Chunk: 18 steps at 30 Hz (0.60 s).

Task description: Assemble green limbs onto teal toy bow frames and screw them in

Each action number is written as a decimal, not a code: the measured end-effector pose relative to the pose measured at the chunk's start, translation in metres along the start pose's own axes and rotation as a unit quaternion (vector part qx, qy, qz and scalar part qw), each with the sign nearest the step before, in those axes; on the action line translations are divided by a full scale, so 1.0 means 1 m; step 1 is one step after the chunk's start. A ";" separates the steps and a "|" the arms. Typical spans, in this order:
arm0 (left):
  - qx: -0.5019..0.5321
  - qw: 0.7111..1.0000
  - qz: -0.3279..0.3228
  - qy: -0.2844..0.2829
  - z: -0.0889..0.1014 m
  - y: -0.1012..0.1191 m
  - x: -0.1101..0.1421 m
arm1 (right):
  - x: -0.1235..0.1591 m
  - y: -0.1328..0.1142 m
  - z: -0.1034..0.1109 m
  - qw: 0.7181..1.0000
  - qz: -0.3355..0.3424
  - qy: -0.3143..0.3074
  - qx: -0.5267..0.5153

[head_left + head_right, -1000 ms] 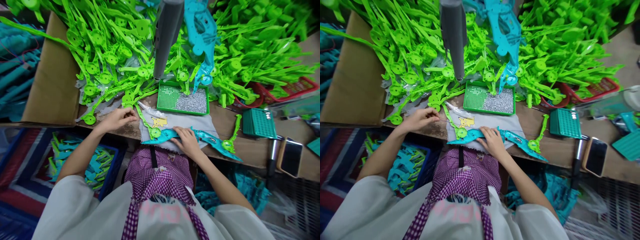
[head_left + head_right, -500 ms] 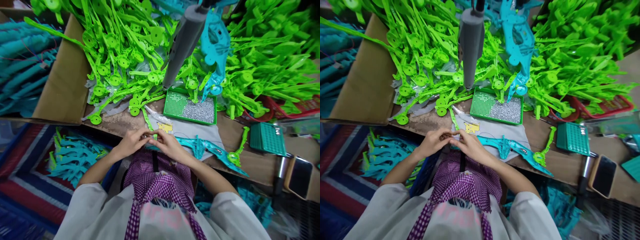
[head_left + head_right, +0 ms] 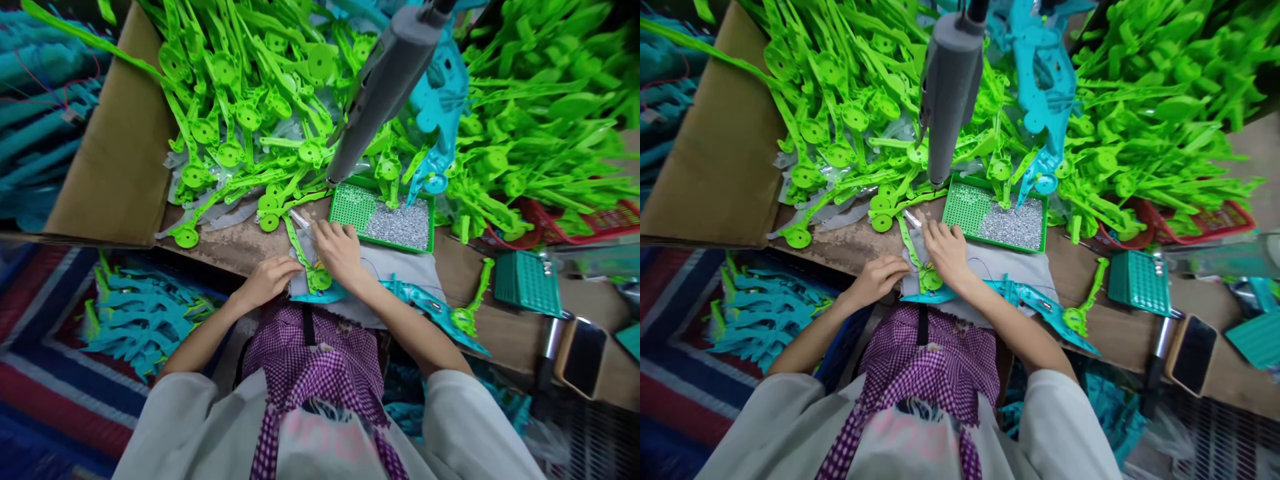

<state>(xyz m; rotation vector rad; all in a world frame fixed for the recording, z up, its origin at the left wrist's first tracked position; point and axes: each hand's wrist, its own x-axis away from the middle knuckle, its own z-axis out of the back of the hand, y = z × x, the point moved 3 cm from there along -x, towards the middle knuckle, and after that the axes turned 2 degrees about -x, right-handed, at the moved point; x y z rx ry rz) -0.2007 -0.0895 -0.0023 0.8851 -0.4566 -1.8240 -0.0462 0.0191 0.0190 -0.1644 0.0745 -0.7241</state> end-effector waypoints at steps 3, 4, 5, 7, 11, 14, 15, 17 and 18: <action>0.005 1.000 0.009 0.005 -0.001 0.000 0.001 | -0.019 -0.006 -0.006 1.000 0.000 -0.025 0.018; 0.019 1.000 0.020 0.010 -0.001 0.000 0.002 | -0.023 -0.007 -0.005 0.999 -0.008 -0.031 0.011; 0.036 0.999 0.032 0.016 -0.001 0.000 0.003 | -0.026 -0.007 -0.002 0.999 -0.017 -0.034 -0.001; 0.067 0.996 0.052 0.033 -0.001 -0.002 0.006 | -0.030 -0.005 0.009 0.999 -0.028 -0.033 -0.030; 0.055 0.994 0.060 0.067 0.001 -0.003 0.005 | -0.038 0.019 0.040 0.999 0.002 -0.042 -0.017; 0.049 0.994 0.045 0.087 0.005 -0.004 -0.003 | -0.037 0.043 0.059 0.999 -0.019 -0.024 0.023; 0.057 0.993 0.038 0.093 0.006 -0.004 -0.007 | -0.034 0.045 0.062 0.999 -0.035 -0.004 0.020; 0.077 0.991 0.040 0.105 0.008 -0.006 -0.014 | -0.024 0.036 0.062 0.998 -0.043 0.036 -0.038; 0.086 0.989 0.048 0.109 0.009 -0.007 -0.018 | -0.017 0.026 0.058 0.995 -0.028 0.039 -0.090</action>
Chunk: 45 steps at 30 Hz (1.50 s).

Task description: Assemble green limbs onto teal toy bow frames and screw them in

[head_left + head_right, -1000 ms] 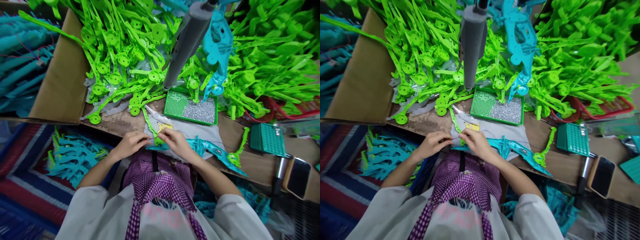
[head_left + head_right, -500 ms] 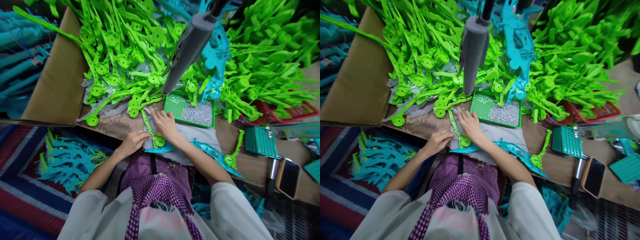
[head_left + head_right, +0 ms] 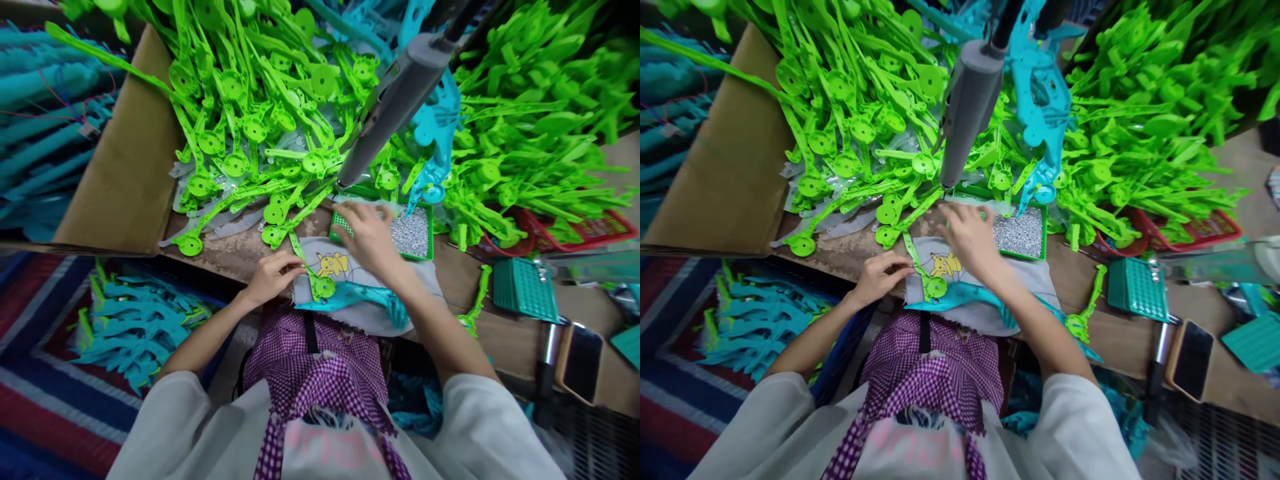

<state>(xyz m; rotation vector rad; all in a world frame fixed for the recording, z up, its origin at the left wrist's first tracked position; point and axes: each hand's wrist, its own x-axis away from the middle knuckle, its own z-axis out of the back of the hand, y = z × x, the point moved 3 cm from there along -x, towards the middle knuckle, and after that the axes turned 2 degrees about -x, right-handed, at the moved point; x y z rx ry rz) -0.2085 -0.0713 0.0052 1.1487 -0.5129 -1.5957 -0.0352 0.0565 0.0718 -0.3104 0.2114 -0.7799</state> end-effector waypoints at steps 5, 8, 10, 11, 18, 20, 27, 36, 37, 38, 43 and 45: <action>0.001 0.999 0.038 -0.023 -0.002 -0.007 -0.010 | 0.028 -0.045 -0.045 0.957 0.002 -0.151 -0.247; -0.004 0.999 0.032 -0.038 -0.004 -0.014 -0.010 | 0.030 -0.038 -0.051 0.949 -0.055 -0.169 -0.260; -0.042 0.998 0.010 -0.040 -0.002 -0.020 -0.011 | 0.028 -0.028 -0.047 0.949 -0.054 -0.166 -0.263; -0.078 0.996 -0.001 -0.037 0.000 -0.024 -0.011 | 0.026 -0.023 -0.045 0.948 -0.054 -0.159 -0.270; -0.296 0.954 -0.006 -0.043 0.021 -0.056 -0.007 | -0.002 -0.013 -0.062 0.949 -0.102 -0.060 -0.291; -0.316 0.948 -0.008 -0.033 0.024 -0.058 -0.001 | -0.010 -0.014 -0.074 0.947 -0.114 -0.054 -0.295; -0.346 0.938 0.013 0.023 0.016 -0.057 0.001 | -0.023 -0.012 -0.093 0.953 -0.166 -0.077 -0.243; -0.379 0.923 -0.030 0.065 0.027 -0.060 -0.004 | -0.013 -0.013 -0.088 0.966 -0.123 -0.098 -0.207; -0.397 0.913 -0.042 0.078 0.030 -0.060 -0.005 | -0.011 -0.012 -0.087 0.966 -0.118 -0.112 -0.200; -0.414 0.904 -0.050 0.094 0.032 -0.061 -0.007 | -0.010 -0.012 -0.086 0.966 -0.114 -0.127 -0.194; -0.413 0.900 -0.010 0.138 0.030 -0.067 -0.017 | -0.025 -0.018 -0.078 0.963 -0.115 -0.127 -0.207; -0.368 0.925 -0.005 0.090 0.024 -0.068 -0.018 | -0.036 -0.022 -0.078 0.967 -0.115 -0.123 -0.192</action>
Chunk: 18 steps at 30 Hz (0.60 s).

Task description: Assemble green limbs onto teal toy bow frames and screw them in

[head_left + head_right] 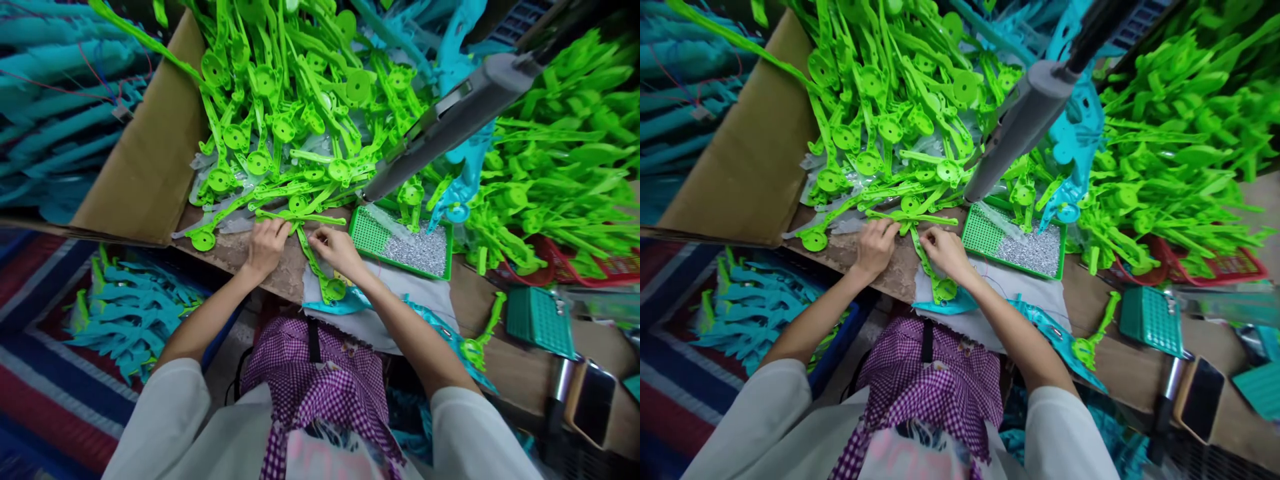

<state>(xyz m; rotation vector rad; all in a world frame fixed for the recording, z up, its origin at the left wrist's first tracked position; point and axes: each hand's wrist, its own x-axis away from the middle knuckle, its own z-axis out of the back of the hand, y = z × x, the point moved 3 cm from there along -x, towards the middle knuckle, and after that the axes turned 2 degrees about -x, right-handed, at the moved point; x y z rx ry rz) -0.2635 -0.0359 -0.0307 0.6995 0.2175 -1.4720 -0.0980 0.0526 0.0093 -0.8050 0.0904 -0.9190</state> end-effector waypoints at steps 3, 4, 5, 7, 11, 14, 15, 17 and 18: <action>0.072 0.994 -0.034 -0.071 -0.004 0.007 0.007 | -0.013 -0.005 -0.002 0.999 -0.017 -0.024 0.029; 0.087 0.992 -0.043 -0.081 -0.004 0.008 0.010 | -0.016 -0.006 -0.002 0.999 -0.027 -0.033 0.031; 0.099 0.990 -0.050 -0.084 -0.003 0.009 0.012 | -0.018 -0.006 -0.002 0.998 -0.036 -0.042 0.033; 0.120 0.987 -0.059 -0.086 -0.001 0.010 0.016 | -0.022 -0.007 0.000 0.996 -0.047 -0.058 0.039; 0.146 0.984 -0.059 -0.087 -0.001 0.008 0.015 | -0.033 -0.007 0.005 0.994 -0.026 -0.102 0.034; 0.146 0.984 -0.067 -0.072 -0.001 0.008 0.013 | -0.041 -0.005 0.006 0.991 -0.014 -0.134 0.008; 0.142 0.985 -0.070 -0.069 -0.002 0.008 0.013 | -0.043 -0.004 0.006 0.990 -0.012 -0.142 0.000; 0.134 0.986 -0.075 -0.072 -0.002 0.008 0.012 | -0.047 -0.002 0.006 0.988 -0.008 -0.154 -0.013; 0.129 0.986 -0.079 -0.073 -0.003 0.009 0.013 | -0.048 -0.002 0.007 0.987 -0.007 -0.160 -0.021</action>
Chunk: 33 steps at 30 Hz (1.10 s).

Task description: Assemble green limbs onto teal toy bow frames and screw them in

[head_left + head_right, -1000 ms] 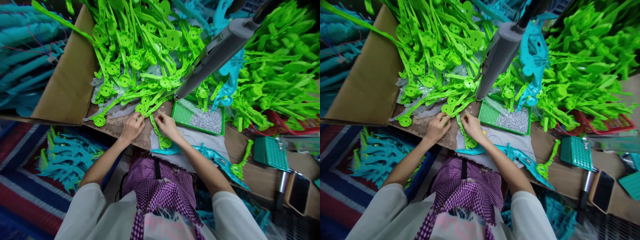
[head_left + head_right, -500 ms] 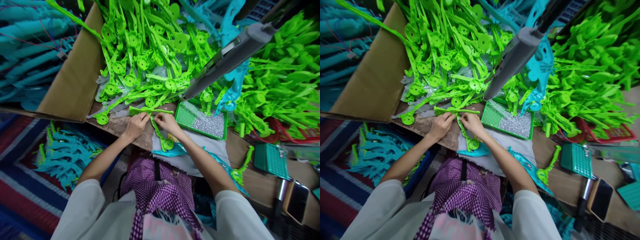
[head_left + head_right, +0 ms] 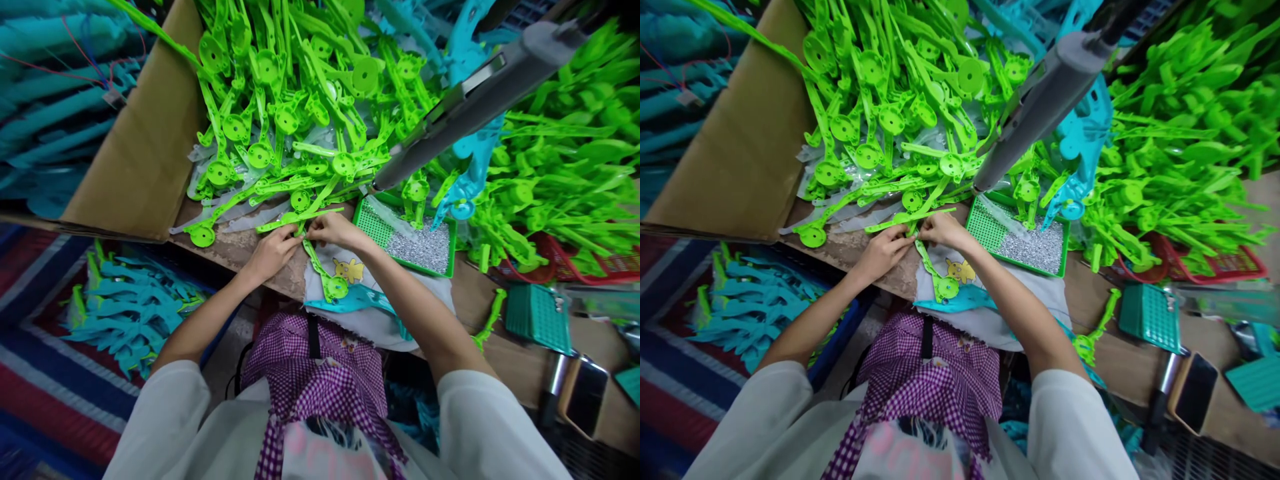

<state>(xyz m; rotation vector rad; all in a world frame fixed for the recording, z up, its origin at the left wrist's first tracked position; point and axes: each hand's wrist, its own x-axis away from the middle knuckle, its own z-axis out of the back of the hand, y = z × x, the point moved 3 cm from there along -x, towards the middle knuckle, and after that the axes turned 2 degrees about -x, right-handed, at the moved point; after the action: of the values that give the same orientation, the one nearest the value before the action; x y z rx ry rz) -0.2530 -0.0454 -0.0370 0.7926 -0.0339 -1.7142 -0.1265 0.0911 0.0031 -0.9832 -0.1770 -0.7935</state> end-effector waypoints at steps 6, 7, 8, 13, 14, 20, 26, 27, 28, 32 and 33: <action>-0.024 1.000 -0.011 0.001 -0.003 -0.001 0.000 | 0.004 -0.011 0.003 0.999 -0.015 -0.022 0.046; -0.023 1.000 -0.011 -0.001 -0.003 -0.001 0.000 | 0.005 -0.013 0.003 0.997 -0.021 -0.019 0.069; -0.022 1.000 -0.010 -0.004 -0.004 -0.002 0.000 | 0.006 -0.016 0.004 0.995 -0.028 -0.017 0.090; -0.008 1.000 0.003 -0.017 -0.006 -0.005 0.000 | 0.002 -0.022 0.006 0.986 -0.066 -0.035 0.147; -0.001 1.000 0.006 -0.017 -0.006 -0.005 0.000 | 0.000 -0.023 0.006 0.984 -0.073 -0.045 0.153; 0.025 0.999 0.019 -0.027 -0.005 -0.004 0.000 | -0.008 -0.032 0.009 0.971 -0.102 -0.088 0.198; 0.014 0.999 -0.003 -0.029 -0.003 0.001 -0.001 | -0.004 -0.032 0.007 0.974 -0.090 -0.072 0.194; 0.012 0.999 -0.003 -0.031 -0.003 0.001 -0.001 | -0.004 -0.029 0.006 0.979 -0.077 -0.070 0.177; 0.010 0.999 -0.003 -0.033 -0.003 0.001 -0.001 | -0.003 -0.024 0.005 0.984 -0.067 -0.072 0.150; -0.007 0.999 -0.006 -0.034 -0.003 0.002 -0.001 | -0.005 -0.009 0.001 0.993 -0.072 -0.089 0.037; -0.011 0.999 -0.010 -0.033 -0.003 0.003 -0.001 | -0.006 -0.008 0.001 0.992 -0.077 -0.093 0.026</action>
<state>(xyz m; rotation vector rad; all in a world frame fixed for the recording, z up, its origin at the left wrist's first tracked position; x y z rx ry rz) -0.2491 -0.0440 -0.0374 0.7226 -0.0518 -1.7557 -0.1360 0.0926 0.0061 -1.0017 -0.4386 -0.8334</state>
